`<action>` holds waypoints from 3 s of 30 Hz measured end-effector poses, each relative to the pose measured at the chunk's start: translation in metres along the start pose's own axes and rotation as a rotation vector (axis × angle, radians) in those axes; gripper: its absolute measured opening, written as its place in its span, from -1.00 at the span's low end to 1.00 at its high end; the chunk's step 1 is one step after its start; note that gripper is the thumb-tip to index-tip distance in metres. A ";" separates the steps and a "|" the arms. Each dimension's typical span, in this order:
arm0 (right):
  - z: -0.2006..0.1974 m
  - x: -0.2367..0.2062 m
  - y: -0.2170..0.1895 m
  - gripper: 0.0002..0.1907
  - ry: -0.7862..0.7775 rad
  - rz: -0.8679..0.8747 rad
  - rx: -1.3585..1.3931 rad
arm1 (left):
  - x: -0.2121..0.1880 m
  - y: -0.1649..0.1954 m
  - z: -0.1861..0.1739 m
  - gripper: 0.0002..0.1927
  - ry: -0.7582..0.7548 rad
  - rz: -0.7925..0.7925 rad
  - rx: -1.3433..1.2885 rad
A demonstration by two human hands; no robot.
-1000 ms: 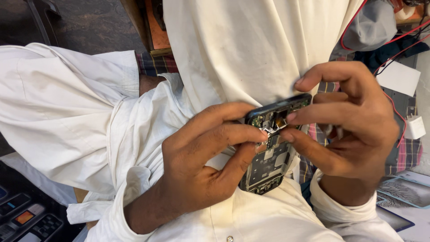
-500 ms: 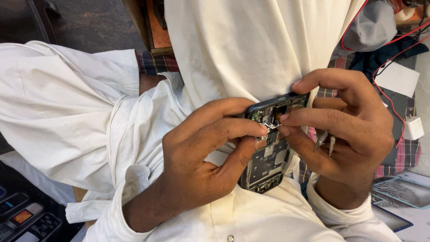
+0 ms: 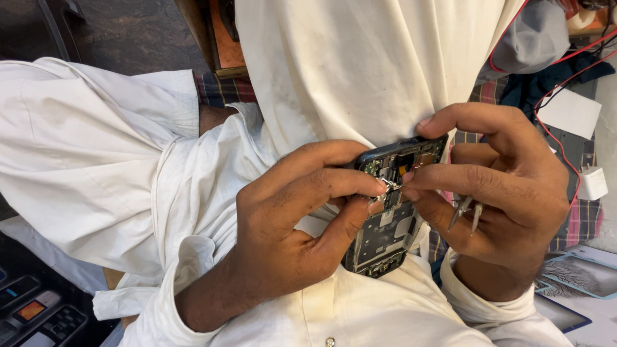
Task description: The person uses tweezers to carefully remove small components and ribbon cables from the interior of a disassembled mobile phone. They lift and set aside parts while holding the phone frame steady.
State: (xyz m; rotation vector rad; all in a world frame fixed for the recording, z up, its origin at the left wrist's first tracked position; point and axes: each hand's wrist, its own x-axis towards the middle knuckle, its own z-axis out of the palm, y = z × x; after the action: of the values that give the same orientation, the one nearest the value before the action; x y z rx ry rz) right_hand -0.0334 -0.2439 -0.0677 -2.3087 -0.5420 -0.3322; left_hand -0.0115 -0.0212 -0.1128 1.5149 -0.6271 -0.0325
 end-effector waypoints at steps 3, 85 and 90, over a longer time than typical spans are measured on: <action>-0.004 0.000 0.003 -0.79 -0.038 0.025 -0.022 | -0.001 -0.003 -0.001 -0.86 -0.014 -0.003 -0.022; -0.008 0.002 -0.025 -0.69 -0.034 0.235 -0.277 | 0.008 0.002 0.010 -0.75 -0.009 -0.068 0.090; 0.005 0.007 -0.026 -0.75 0.040 0.127 -0.302 | 0.007 0.001 0.008 -0.76 0.000 -0.062 0.077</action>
State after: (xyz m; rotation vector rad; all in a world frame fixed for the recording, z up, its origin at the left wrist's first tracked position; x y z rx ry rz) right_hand -0.0395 -0.2218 -0.0527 -2.6063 -0.3407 -0.4223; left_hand -0.0094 -0.0315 -0.1097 1.6089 -0.5870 -0.0567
